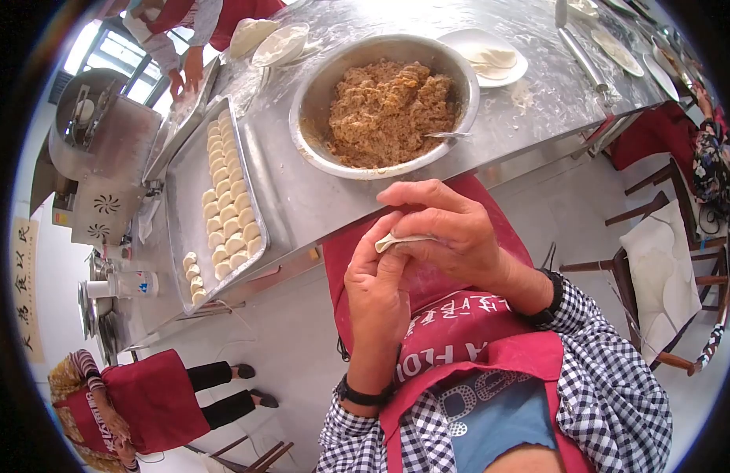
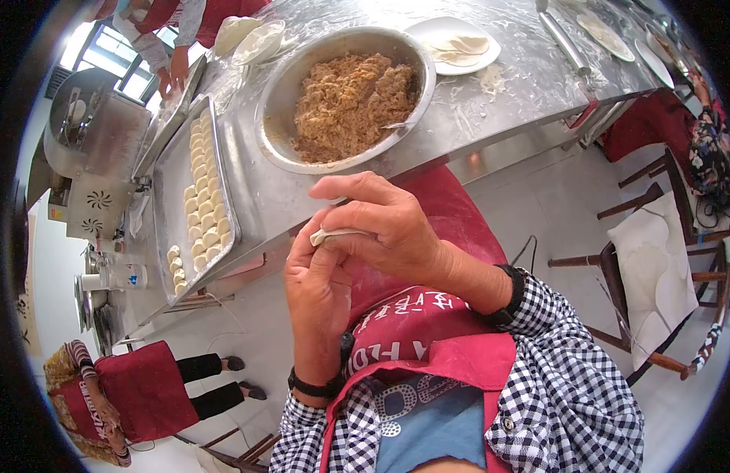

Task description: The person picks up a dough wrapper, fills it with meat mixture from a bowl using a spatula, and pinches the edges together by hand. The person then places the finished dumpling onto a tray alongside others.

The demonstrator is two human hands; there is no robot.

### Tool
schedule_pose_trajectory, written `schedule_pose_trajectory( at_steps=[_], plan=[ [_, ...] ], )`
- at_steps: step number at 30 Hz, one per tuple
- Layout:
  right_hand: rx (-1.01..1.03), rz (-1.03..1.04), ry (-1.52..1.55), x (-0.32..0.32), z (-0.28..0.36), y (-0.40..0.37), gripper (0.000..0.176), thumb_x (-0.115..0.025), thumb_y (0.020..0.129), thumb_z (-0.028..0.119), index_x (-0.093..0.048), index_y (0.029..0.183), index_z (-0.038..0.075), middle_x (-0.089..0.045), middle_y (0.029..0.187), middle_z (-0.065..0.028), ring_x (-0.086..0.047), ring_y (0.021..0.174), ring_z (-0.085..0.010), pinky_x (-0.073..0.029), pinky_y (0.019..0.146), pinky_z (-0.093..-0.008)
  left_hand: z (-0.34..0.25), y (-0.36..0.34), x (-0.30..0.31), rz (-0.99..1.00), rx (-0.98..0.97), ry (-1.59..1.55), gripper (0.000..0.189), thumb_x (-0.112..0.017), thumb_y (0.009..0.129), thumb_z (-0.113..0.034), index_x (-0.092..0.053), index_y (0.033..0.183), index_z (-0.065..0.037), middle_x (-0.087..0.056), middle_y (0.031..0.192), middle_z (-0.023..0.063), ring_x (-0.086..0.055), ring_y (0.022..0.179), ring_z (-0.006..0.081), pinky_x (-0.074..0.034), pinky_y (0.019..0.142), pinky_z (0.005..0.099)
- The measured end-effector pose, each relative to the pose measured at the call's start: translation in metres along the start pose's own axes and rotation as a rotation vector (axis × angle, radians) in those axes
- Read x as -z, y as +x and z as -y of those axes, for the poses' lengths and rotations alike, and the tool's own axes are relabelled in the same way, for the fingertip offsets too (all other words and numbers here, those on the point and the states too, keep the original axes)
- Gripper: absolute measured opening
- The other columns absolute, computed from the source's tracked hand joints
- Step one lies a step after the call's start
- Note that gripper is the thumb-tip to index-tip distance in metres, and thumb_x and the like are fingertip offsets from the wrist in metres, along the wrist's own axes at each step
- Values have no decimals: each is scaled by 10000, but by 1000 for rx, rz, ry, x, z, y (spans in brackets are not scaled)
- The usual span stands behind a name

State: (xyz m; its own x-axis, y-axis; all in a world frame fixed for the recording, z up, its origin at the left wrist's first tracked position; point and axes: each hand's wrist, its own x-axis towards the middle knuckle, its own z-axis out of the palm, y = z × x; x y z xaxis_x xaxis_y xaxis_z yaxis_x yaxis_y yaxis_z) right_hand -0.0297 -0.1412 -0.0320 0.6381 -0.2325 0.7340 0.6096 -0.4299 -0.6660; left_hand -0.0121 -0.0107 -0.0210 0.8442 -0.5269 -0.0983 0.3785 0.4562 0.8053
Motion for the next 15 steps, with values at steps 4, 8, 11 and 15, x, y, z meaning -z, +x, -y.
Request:
schedule_pose_trajectory(
  at_steps=[4,8,11,15],
  plan=[
    [70,70,-107,2,-3,-2,100,-677,688,83,-626,760,37,-614,1012,-115,-594,893,-249,-483,759,-338,2,-1,-3,-22,-41,137,388,-477,896,-27,-398,1269,44,-530,1154,136,-559,1033,202,-492,856,307],
    [99,103,-121,4,-5,0,110,-676,687,85,-622,772,39,-610,1020,-117,-590,905,-251,-483,760,-337,2,-2,0,29,-211,608,395,-448,898,-5,-383,1283,52,-512,1194,126,-534,1057,174,-451,878,270],
    [63,105,-86,4,-1,1,134,-681,678,75,-614,787,35,-600,1047,-121,-585,923,-259,-483,763,-343,-1,-2,0,40,-230,728,396,-444,890,3,-394,1280,51,-525,1188,128,-539,1040,165,-443,867,255],
    [-53,135,6,6,-1,1,142,-680,675,32,-608,797,29,-589,1071,-122,-582,951,-263,-490,773,-331,-4,-2,-5,-14,-238,730,422,-445,876,10,-385,1291,43,-548,1158,136,-552,1020,172,-452,848,259]
  ],
)
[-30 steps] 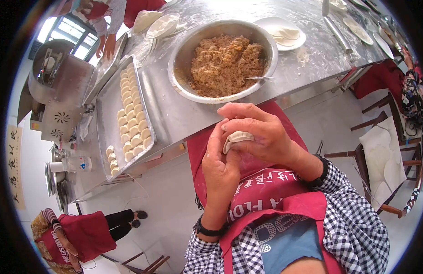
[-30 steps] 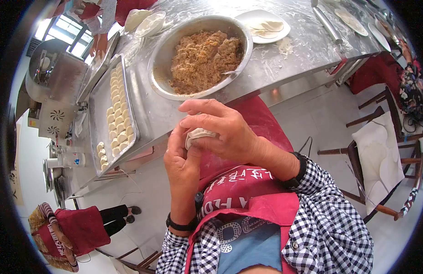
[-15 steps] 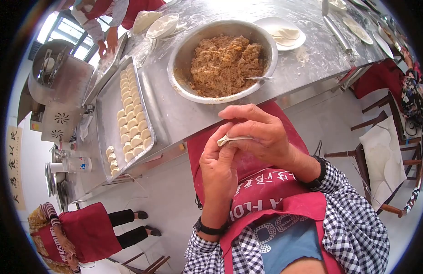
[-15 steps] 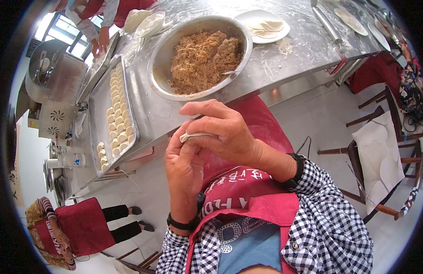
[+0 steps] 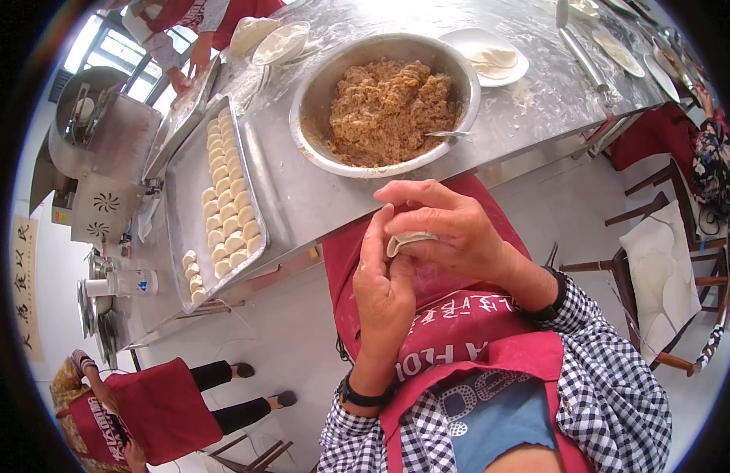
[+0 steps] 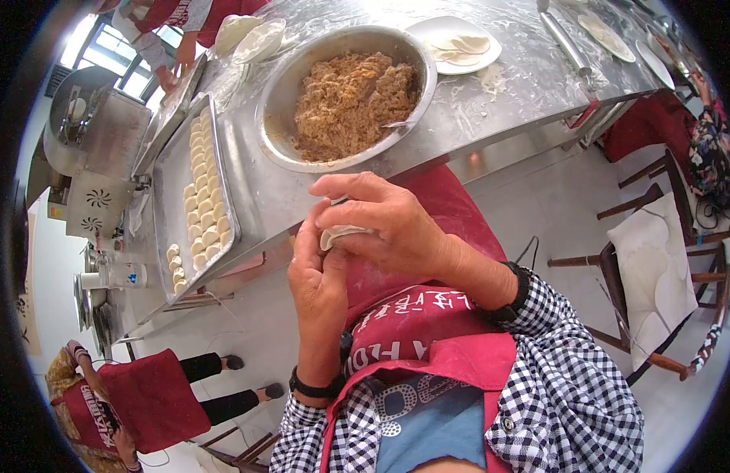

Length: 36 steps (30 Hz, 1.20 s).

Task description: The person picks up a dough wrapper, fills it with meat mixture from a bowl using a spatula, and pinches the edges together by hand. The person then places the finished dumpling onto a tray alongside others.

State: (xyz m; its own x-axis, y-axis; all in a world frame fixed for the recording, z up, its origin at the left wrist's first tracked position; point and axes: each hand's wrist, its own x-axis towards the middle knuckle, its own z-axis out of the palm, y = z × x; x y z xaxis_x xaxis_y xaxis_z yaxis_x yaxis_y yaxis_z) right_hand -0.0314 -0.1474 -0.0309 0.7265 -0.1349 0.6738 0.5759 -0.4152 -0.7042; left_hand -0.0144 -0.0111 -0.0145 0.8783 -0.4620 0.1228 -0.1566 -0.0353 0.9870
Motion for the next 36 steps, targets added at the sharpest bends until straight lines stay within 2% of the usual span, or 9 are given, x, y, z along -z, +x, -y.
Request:
schedule_pose_trajectory(
  at_steps=[3,7,9,12,16,18,21,30,36],
  plan=[
    [3,12,49,-1,-6,-4,131,-682,680,9,-608,787,27,-590,1066,-122,-588,949,-248,-498,764,-313,-2,1,0,42,31,-93,424,-449,890,1,-351,1297,65,-477,1248,149,-499,1113,178,-422,908,258],
    [-45,-72,103,-3,-7,-6,125,-695,687,6,-605,772,19,-597,1052,-126,-609,904,-228,-509,734,-298,1,1,0,52,69,-269,410,-445,901,-18,-352,1291,64,-480,1235,171,-518,1106,216,-454,905,304],
    [-47,-90,117,-3,-6,-5,125,-695,689,7,-607,778,16,-601,1045,-128,-614,891,-225,-511,729,-296,2,2,3,102,240,-581,385,-436,917,-56,-365,1277,61,-488,1214,183,-544,1078,251,-491,880,363],
    [-53,-108,144,-5,-4,-5,127,-692,694,5,-612,792,13,-605,1033,-132,-620,880,-218,-513,725,-292,5,1,2,98,218,-627,371,-433,927,-89,-374,1261,62,-505,1184,186,-561,1054,275,-511,858,400],
    [11,-75,87,-3,-7,-4,126,-688,701,-1,-623,808,9,-608,1016,-138,-623,874,-211,-515,721,-285,1,2,1,94,228,-646,369,-421,934,-112,-377,1258,61,-518,1165,184,-555,1064,274,-500,873,397],
    [2,-83,113,-3,-6,-4,121,-687,704,0,-623,806,5,-608,1012,-138,-623,875,-211,-516,722,-286,-1,3,3,115,300,-752,376,-403,944,-161,-388,1244,66,-523,1159,184,-552,1066,281,-488,885,410],
    [-7,-84,148,-2,-6,-4,110,-683,711,1,-621,802,-1,-604,1016,-139,-623,876,-211,-517,725,-286,-2,3,8,186,313,-916,398,-373,951,-157,-354,1274,76,-495,1197,193,-545,1071,267,-476,892,401],
    [8,29,154,2,0,-1,142,-675,724,5,-625,856,0,-574,1099,-148,-601,953,-233,-501,783,-303,4,2,9,157,316,-813,380,-419,943,-209,-422,1211,60,-554,1110,168,-587,1001,263,-505,852,411],
    [-10,49,208,1,-4,-3,158,-679,717,10,-611,859,1,-580,1099,-150,-595,976,-247,-491,811,-316,2,4,11,137,313,-748,353,-437,935,-176,-442,1193,64,-572,1083,166,-603,976,253,-524,826,394]
  ],
)
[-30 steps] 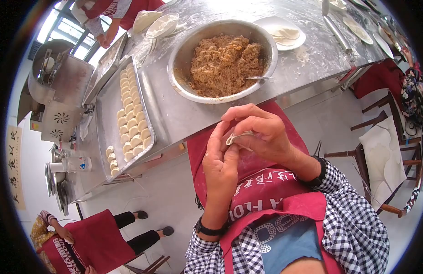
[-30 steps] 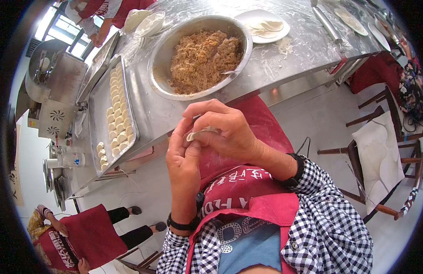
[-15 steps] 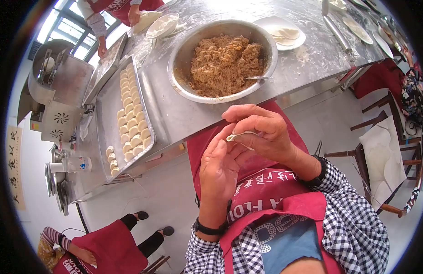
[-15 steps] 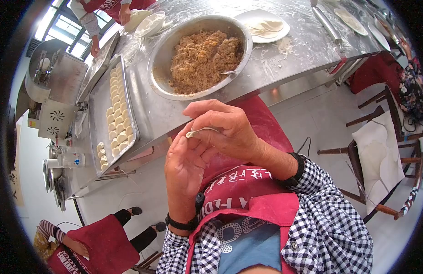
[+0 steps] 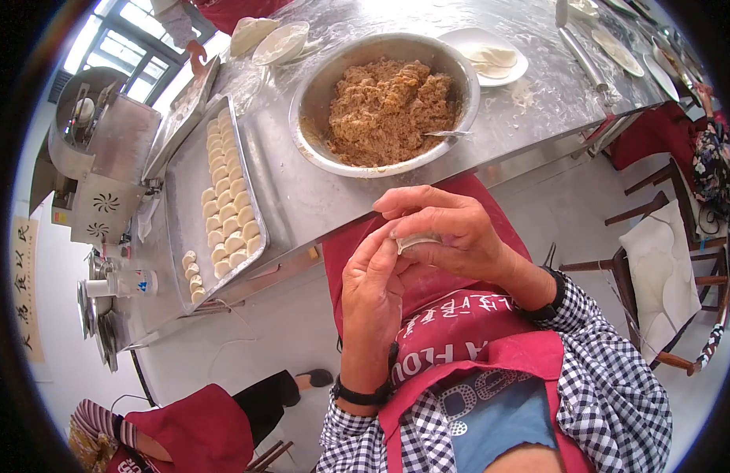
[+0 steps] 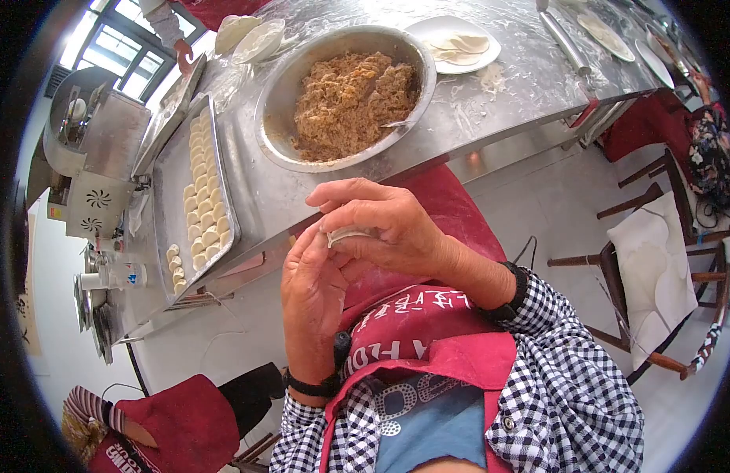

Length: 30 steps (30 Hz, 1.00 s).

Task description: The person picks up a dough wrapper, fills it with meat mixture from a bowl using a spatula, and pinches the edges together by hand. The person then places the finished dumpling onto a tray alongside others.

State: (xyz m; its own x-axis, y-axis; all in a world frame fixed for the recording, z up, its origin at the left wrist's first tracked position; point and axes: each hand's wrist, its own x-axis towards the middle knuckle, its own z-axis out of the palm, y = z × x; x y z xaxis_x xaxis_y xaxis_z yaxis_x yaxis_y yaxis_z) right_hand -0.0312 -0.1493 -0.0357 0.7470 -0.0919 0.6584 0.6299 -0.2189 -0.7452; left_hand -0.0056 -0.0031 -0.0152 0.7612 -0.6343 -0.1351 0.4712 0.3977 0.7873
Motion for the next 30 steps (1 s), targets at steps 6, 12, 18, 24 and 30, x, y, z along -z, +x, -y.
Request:
schedule_pose_trajectory(
  at_steps=[6,12,18,24,30],
  plan=[
    [-12,-53,6,-2,1,0,100,-654,701,-30,-594,777,-8,-592,1070,-154,-608,951,-236,-503,786,-309,1,0,1,32,19,-57,389,-443,930,-167,-409,1229,79,-563,1097,174,-590,1005,268,-505,863,395],
    [-29,-110,-40,-1,6,1,91,-643,686,-44,-593,756,-16,-595,1055,-154,-611,940,-236,-508,773,-307,3,1,-5,61,-18,0,401,-454,926,-169,-401,1237,79,-547,1127,184,-583,1019,272,-498,876,395],
    [33,-119,-63,-3,4,1,86,-649,686,-39,-596,751,-16,-599,1038,-159,-613,934,-242,-508,772,-309,2,1,-1,29,21,-79,395,-477,918,-166,-415,1220,81,-550,1127,183,-585,1016,271,-499,874,395],
    [-8,-139,-74,-3,6,1,84,-653,689,-34,-596,750,-17,-598,1039,-162,-611,942,-247,-507,775,-310,2,1,-2,60,-13,-49,348,-486,914,-140,-454,1199,58,-553,1129,165,-578,1026,245,-494,879,385],
    [16,-133,-59,-3,6,1,81,-659,696,-27,-603,753,-15,-600,1034,-164,-615,932,-245,-509,772,-312,3,1,-2,32,12,-120,337,-492,910,-133,-464,1189,53,-560,1115,155,-582,1014,235,-493,880,379]
  ],
)
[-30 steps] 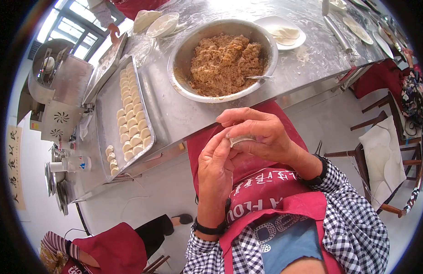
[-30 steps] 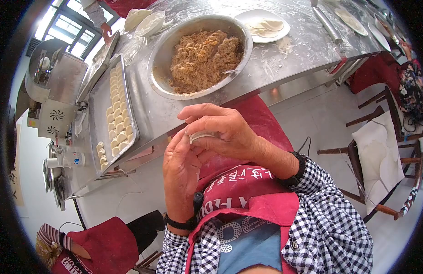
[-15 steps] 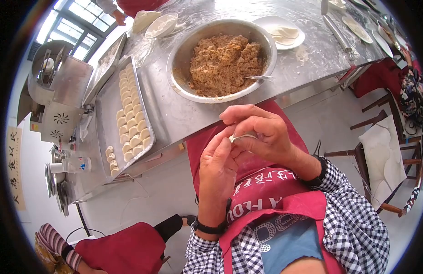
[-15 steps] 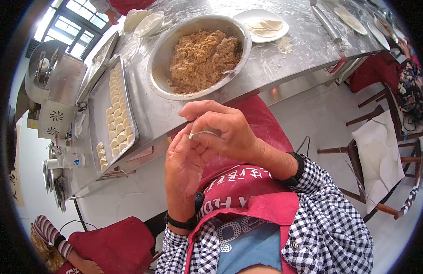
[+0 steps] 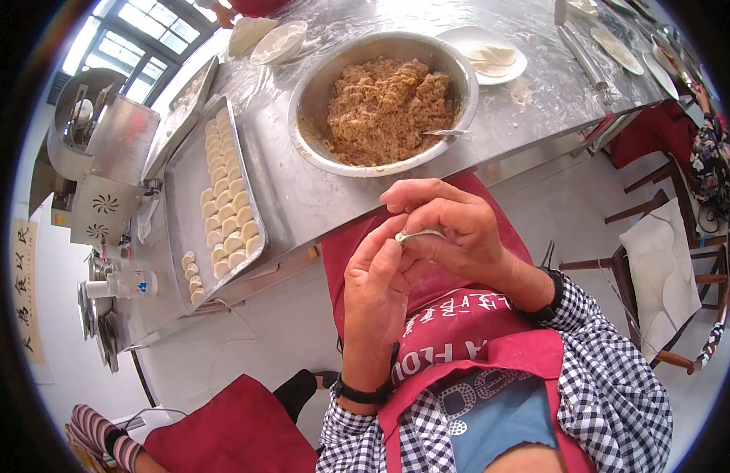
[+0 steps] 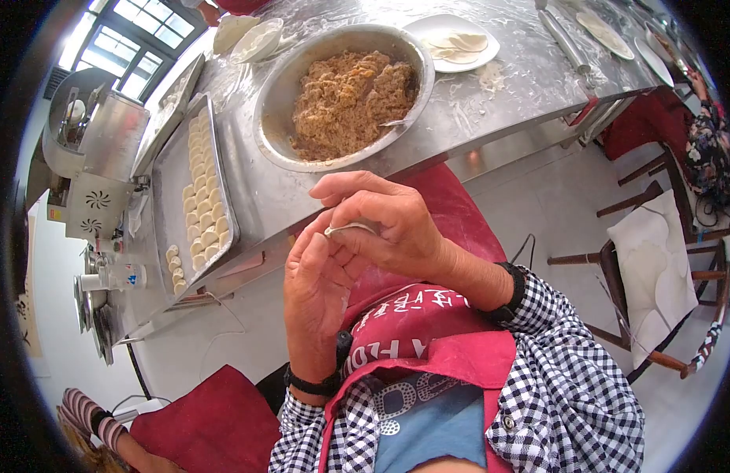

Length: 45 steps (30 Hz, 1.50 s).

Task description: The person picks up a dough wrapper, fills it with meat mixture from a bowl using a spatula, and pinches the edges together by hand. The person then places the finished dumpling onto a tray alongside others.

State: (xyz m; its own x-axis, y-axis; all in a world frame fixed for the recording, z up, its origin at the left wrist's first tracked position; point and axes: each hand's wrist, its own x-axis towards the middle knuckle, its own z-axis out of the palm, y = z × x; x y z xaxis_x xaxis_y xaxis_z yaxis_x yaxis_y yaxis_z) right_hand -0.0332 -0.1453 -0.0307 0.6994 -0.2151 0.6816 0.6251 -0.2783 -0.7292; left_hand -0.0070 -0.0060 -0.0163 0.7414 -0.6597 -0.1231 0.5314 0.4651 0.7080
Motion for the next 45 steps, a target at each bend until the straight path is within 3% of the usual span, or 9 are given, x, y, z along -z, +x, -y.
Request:
schedule_pose_trajectory(
  at_steps=[14,17,20,25,34,40,45],
  plan=[
    [60,48,-11,-1,3,0,164,-684,692,3,-607,836,4,-589,1072,-155,-609,930,-247,-515,755,-306,-3,-1,4,-18,-11,71,316,-434,940,-199,-487,1155,25,-577,1092,133,-600,955,218,-501,824,350],
    [-83,123,35,2,7,3,215,-728,667,22,-623,854,25,-579,1093,-164,-596,944,-234,-503,787,-316,-6,-2,4,-33,3,84,361,-382,955,-261,-490,1156,19,-582,1080,134,-606,921,222,-502,797,351],
    [69,287,-34,8,-1,3,260,-729,664,22,-626,902,35,-576,1111,-159,-588,966,-230,-490,809,-320,-8,-2,1,-77,29,108,443,-316,966,-328,-482,1165,31,-583,1072,145,-606,915,239,-498,791,363],
    [-75,246,106,10,-1,1,224,-695,674,-20,-634,880,42,-583,1097,-135,-599,958,-223,-499,804,-312,-10,-2,1,-29,54,163,524,-261,968,-373,-468,1173,62,-580,1076,162,-598,946,260,-490,807,383],
    [-75,122,124,3,-1,-4,109,-689,675,-25,-615,742,19,-619,974,-127,-615,871,-210,-508,728,-305,-8,-2,-3,-47,67,156,514,-279,966,-365,-465,1180,63,-573,1091,178,-590,966,264,-481,824,399],
    [33,119,-6,3,-7,-5,119,-693,680,-14,-604,751,21,-613,1001,-113,-618,875,-191,-524,735,-294,-7,-3,-1,-55,30,106,478,-280,973,-302,-468,1153,99,-549,1126,197,-574,990,264,-482,851,396],
    [-76,67,120,-2,2,-3,131,-717,667,6,-623,758,17,-610,984,-142,-610,897,-214,-508,750,-310,-5,-3,4,-47,10,149,470,-305,964,-335,-478,1159,56,-573,1100,154,-580,988,250,-477,837,389]
  ],
)
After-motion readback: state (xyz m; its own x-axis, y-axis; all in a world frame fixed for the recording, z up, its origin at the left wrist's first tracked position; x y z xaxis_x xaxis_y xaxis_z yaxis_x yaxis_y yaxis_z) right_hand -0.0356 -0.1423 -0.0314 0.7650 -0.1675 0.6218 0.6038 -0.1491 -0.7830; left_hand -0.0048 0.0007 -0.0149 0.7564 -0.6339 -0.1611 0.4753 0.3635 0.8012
